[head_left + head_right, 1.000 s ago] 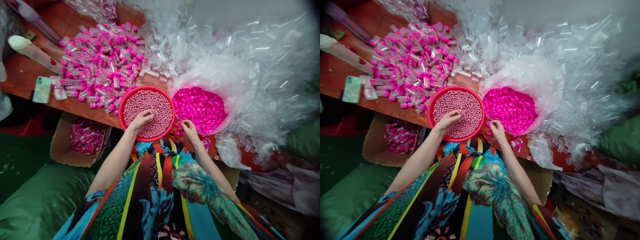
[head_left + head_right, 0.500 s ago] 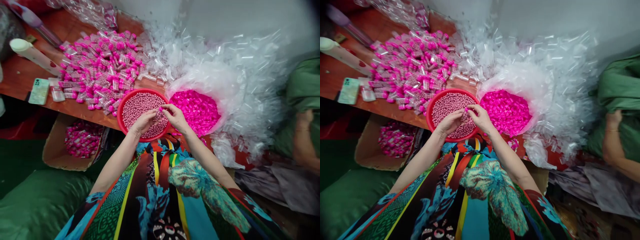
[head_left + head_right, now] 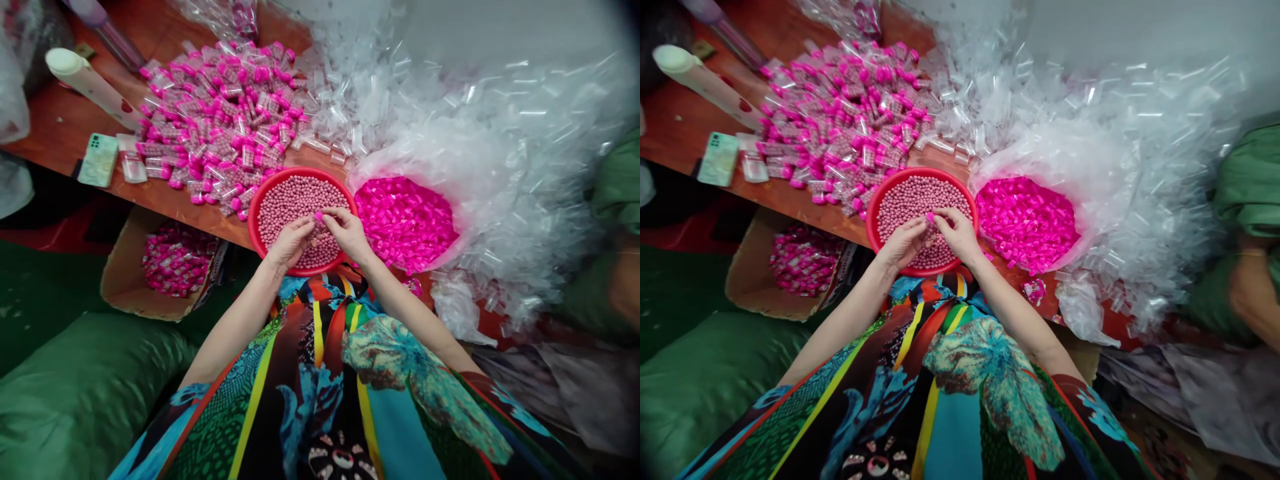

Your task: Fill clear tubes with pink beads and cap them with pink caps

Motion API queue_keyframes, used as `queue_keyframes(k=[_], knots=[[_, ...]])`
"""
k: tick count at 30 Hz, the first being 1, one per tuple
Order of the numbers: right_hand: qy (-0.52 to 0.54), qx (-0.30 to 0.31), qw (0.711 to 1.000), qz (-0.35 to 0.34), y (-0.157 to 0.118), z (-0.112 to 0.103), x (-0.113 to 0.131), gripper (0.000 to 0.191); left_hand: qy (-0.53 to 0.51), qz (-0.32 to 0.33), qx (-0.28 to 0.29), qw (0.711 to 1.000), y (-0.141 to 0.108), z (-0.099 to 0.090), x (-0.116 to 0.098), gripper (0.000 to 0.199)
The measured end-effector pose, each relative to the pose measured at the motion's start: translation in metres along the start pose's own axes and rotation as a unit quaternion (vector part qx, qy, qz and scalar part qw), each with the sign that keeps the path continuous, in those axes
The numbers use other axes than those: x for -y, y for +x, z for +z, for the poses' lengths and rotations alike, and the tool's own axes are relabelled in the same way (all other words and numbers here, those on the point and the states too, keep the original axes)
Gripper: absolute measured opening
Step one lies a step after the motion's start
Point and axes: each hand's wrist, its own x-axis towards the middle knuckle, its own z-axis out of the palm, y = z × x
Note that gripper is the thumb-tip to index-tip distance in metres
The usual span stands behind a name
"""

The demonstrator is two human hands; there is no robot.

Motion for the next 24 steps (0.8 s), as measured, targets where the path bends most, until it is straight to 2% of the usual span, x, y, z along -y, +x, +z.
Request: queue_keyframes(k=[4, 8, 12, 15, 19, 22, 24], knots=[[0.006, -0.018, 1.000, -0.025, -0.003, 0.005, 0.008, 0.013, -0.009, 0.018, 0.003, 1.000, -0.004, 0.007, 0.005, 0.028], [-0.020, -0.047, 0.997, -0.053, -0.007, 0.004, 0.014, 0.015, -0.011, 0.035, 0.005, 0.999, -0.007, 0.018, 0.006, 0.031], [-0.066, -0.030, 0.991, -0.113, -0.012, 0.001, 0.015, 0.021, 0.007, 0.049, -0.004, 0.999, -0.011, 0.026, 0.006, 0.033], [-0.061, -0.028, 0.989, -0.133, -0.018, -0.001, 0.015, 0.023, 0.033, 0.054, -0.010, 0.998, -0.016, 0.026, 0.004, 0.036], [-0.054, -0.036, 0.994, -0.093, -0.027, -0.002, 0.021, 0.027, 0.067, 0.048, -0.010, 0.997, -0.020, 0.025, 0.002, 0.036], [-0.058, -0.006, 0.998, -0.033, -0.030, -0.006, 0.025, 0.030, 0.094, 0.052, -0.022, 0.994, -0.022, 0.028, 0.003, 0.030], [-0.043, 0.018, 0.999, -0.018, -0.029, -0.012, 0.027, 0.030, 0.106, 0.054, -0.029, 0.992, -0.022, 0.030, 0.004, 0.029]])
